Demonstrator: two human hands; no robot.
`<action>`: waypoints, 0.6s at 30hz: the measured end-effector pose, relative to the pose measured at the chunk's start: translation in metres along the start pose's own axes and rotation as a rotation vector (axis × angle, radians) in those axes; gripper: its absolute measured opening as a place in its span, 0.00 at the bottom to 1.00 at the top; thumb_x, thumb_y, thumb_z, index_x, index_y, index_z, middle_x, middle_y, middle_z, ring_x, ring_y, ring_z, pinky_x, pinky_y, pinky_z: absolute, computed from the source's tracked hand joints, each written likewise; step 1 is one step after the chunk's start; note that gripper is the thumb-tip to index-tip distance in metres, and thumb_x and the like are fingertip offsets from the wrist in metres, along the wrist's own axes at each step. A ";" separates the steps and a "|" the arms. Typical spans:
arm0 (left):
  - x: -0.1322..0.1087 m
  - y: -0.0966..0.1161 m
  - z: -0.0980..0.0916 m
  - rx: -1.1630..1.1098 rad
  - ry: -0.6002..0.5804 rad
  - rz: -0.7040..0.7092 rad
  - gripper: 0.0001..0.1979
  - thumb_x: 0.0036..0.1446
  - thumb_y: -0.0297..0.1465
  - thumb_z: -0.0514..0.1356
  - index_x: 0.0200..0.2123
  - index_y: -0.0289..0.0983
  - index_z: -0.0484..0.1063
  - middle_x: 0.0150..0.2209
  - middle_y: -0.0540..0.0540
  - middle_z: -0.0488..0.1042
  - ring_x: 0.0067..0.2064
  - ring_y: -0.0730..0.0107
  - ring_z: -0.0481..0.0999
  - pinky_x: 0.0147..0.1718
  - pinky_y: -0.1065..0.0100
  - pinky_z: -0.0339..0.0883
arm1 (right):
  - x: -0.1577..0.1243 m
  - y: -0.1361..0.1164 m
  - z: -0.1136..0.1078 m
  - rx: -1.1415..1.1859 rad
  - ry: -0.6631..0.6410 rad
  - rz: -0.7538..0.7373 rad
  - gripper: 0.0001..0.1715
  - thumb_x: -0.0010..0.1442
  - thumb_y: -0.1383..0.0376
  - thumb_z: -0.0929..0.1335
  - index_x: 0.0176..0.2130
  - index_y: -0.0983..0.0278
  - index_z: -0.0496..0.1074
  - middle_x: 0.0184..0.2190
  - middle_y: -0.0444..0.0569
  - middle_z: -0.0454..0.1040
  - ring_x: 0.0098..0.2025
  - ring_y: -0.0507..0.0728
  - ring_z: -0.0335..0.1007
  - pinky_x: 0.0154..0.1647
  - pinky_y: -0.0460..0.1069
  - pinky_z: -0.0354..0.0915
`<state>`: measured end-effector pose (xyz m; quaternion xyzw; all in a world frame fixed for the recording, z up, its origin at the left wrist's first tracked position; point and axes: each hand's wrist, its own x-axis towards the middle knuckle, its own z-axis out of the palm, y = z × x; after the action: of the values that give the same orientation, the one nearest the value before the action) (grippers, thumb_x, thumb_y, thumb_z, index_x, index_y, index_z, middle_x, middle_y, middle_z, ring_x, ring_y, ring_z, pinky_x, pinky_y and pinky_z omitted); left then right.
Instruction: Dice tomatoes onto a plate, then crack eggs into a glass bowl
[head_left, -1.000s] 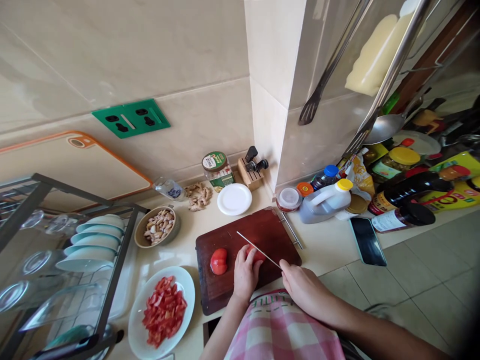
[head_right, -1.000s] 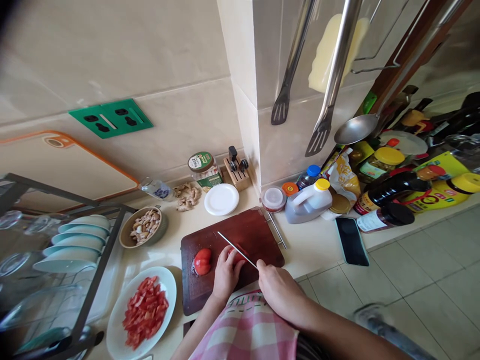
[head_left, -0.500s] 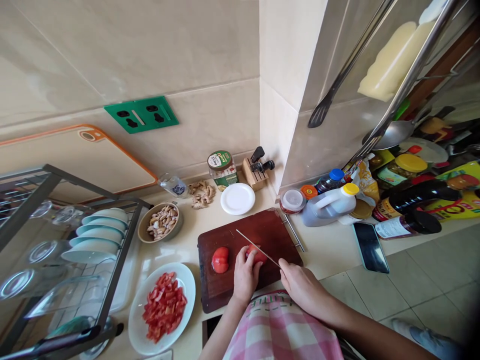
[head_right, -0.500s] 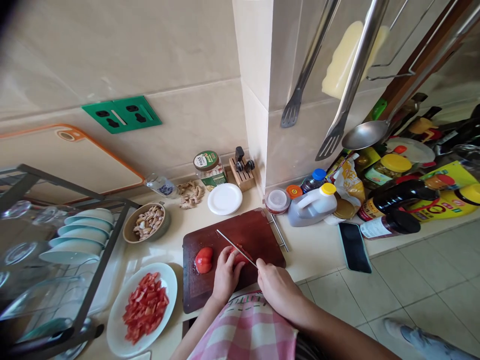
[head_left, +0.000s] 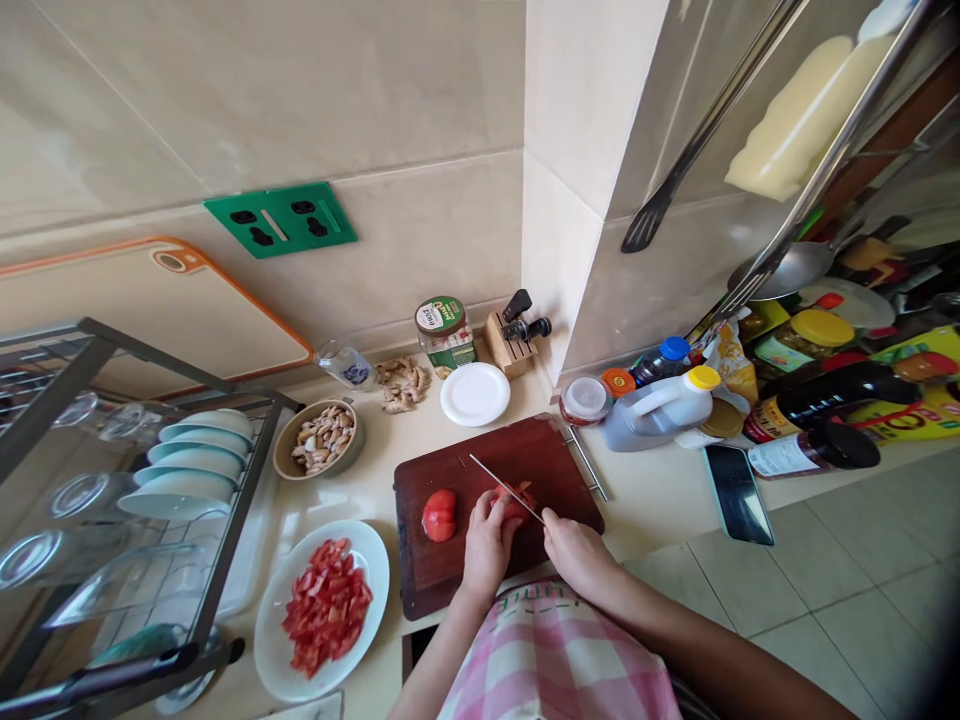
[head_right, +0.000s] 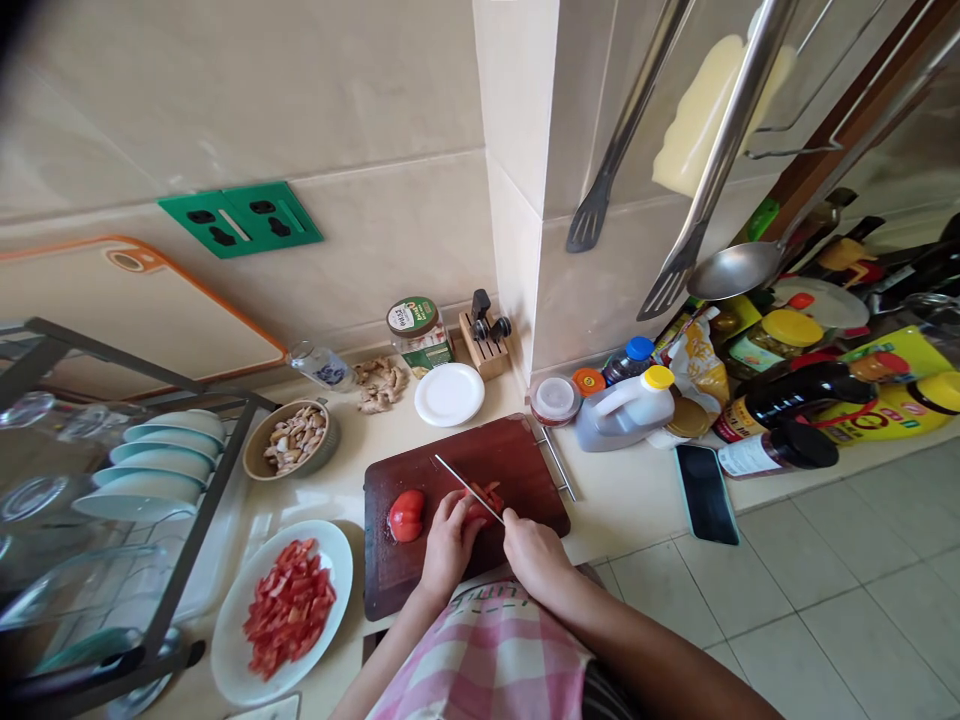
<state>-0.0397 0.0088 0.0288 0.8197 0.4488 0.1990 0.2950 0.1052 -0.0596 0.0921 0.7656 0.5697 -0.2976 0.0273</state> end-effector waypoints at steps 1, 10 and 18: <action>-0.001 -0.001 0.000 -0.008 0.007 -0.003 0.15 0.58 0.28 0.56 0.49 0.41 0.69 0.50 0.42 0.67 0.50 0.61 0.70 0.50 0.58 0.68 | 0.002 0.002 0.002 0.007 0.019 -0.021 0.13 0.65 0.70 0.56 0.42 0.65 0.67 0.33 0.54 0.78 0.35 0.58 0.76 0.28 0.47 0.57; -0.001 0.002 0.000 -0.049 0.003 -0.010 0.15 0.58 0.27 0.54 0.48 0.43 0.69 0.49 0.44 0.66 0.50 0.62 0.69 0.51 0.56 0.67 | -0.034 0.003 -0.023 0.015 0.048 -0.069 0.13 0.65 0.70 0.55 0.42 0.63 0.66 0.29 0.51 0.78 0.30 0.57 0.76 0.24 0.47 0.54; -0.002 -0.001 0.004 -0.047 0.020 -0.020 0.14 0.59 0.26 0.53 0.48 0.41 0.69 0.50 0.43 0.67 0.50 0.62 0.69 0.51 0.56 0.67 | 0.006 -0.006 0.000 -0.037 -0.002 -0.017 0.13 0.64 0.71 0.56 0.44 0.66 0.66 0.35 0.55 0.78 0.37 0.59 0.77 0.29 0.47 0.59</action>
<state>-0.0392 0.0061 0.0247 0.8061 0.4551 0.2146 0.3116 0.1007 -0.0524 0.0914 0.7597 0.5817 -0.2880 0.0392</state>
